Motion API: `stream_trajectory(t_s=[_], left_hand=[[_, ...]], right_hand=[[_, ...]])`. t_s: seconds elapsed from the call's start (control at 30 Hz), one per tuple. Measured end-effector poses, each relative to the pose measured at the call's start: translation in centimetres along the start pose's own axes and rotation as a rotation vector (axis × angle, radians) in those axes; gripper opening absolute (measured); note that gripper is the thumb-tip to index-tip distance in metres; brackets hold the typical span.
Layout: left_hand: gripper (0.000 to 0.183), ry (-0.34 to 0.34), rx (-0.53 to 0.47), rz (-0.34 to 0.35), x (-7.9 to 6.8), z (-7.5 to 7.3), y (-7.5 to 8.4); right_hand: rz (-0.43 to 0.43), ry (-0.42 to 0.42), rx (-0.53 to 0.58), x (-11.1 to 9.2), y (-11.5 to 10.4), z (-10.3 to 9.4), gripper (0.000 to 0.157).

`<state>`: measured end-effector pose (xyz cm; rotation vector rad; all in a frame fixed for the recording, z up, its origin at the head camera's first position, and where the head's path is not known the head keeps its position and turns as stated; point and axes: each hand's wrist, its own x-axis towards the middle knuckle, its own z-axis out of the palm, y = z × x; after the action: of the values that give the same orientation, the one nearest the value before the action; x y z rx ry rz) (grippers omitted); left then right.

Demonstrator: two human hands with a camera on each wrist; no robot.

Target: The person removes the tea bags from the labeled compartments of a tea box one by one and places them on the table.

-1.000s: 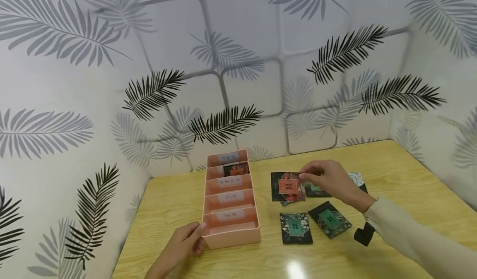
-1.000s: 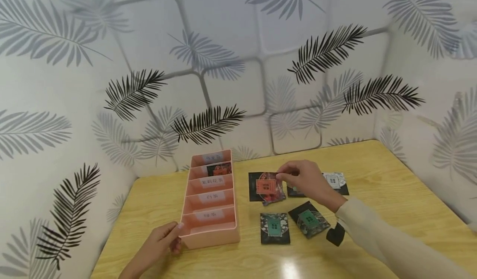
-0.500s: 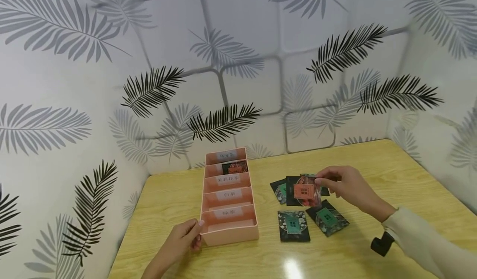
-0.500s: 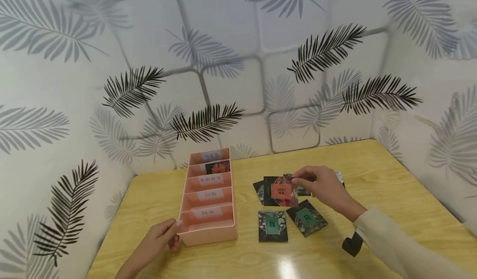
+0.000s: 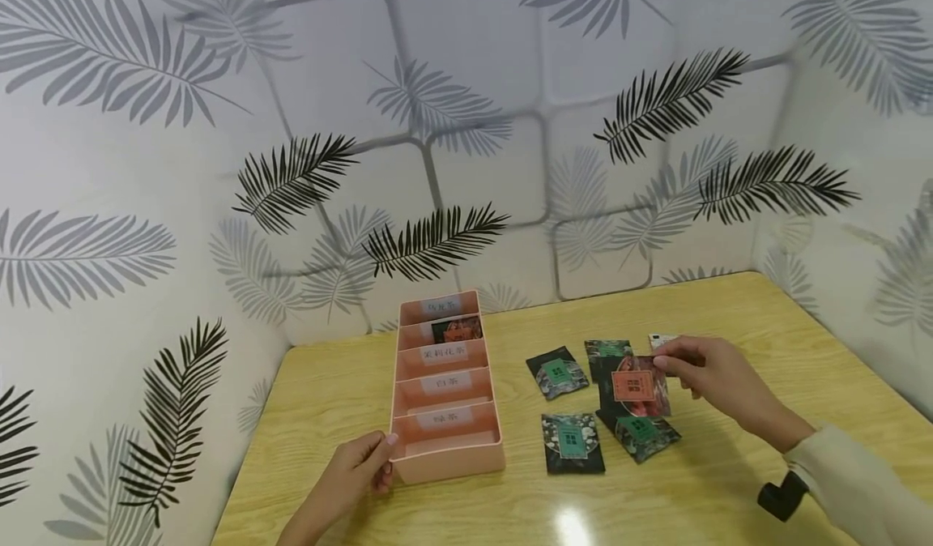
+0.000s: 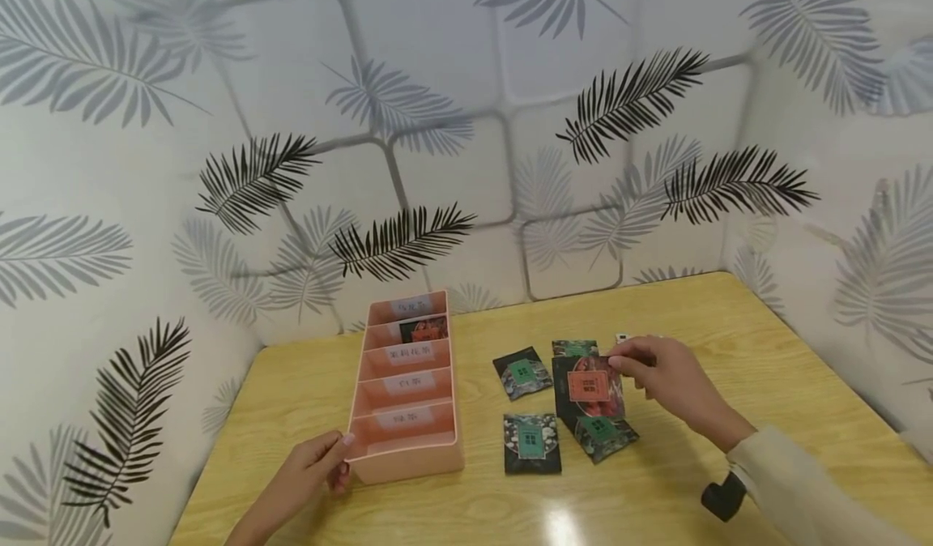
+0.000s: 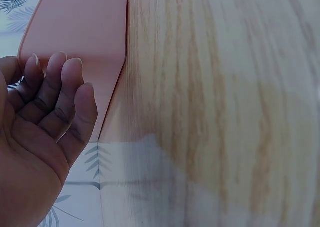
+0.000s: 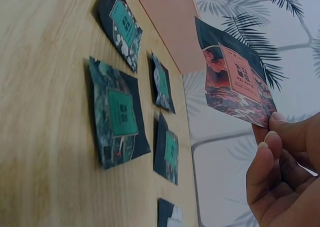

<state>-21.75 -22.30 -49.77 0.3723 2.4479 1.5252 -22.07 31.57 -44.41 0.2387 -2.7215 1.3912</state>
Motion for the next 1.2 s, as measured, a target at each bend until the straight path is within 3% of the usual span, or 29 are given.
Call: stream_trajectory(t_s=[0.43,0.9,1.2], left_hand=[[0.048,-0.004,-0.009,0.022,0.0,0.0,0.0],[0.047,0.010,0.013,0.041,0.1,0.0,-0.2],[0.047,-0.006,-0.009,0.027,0.0,0.0,-0.2]], right_hand=[[0.105,0.051,-0.018,-1.8,2.9,-1.7,0.041],[0.149,0.086,-0.102,-1.9,6.6,-3.5,0.045],[0.184,0.055,-0.119,-2.2,8.0,-3.9,0.046]])
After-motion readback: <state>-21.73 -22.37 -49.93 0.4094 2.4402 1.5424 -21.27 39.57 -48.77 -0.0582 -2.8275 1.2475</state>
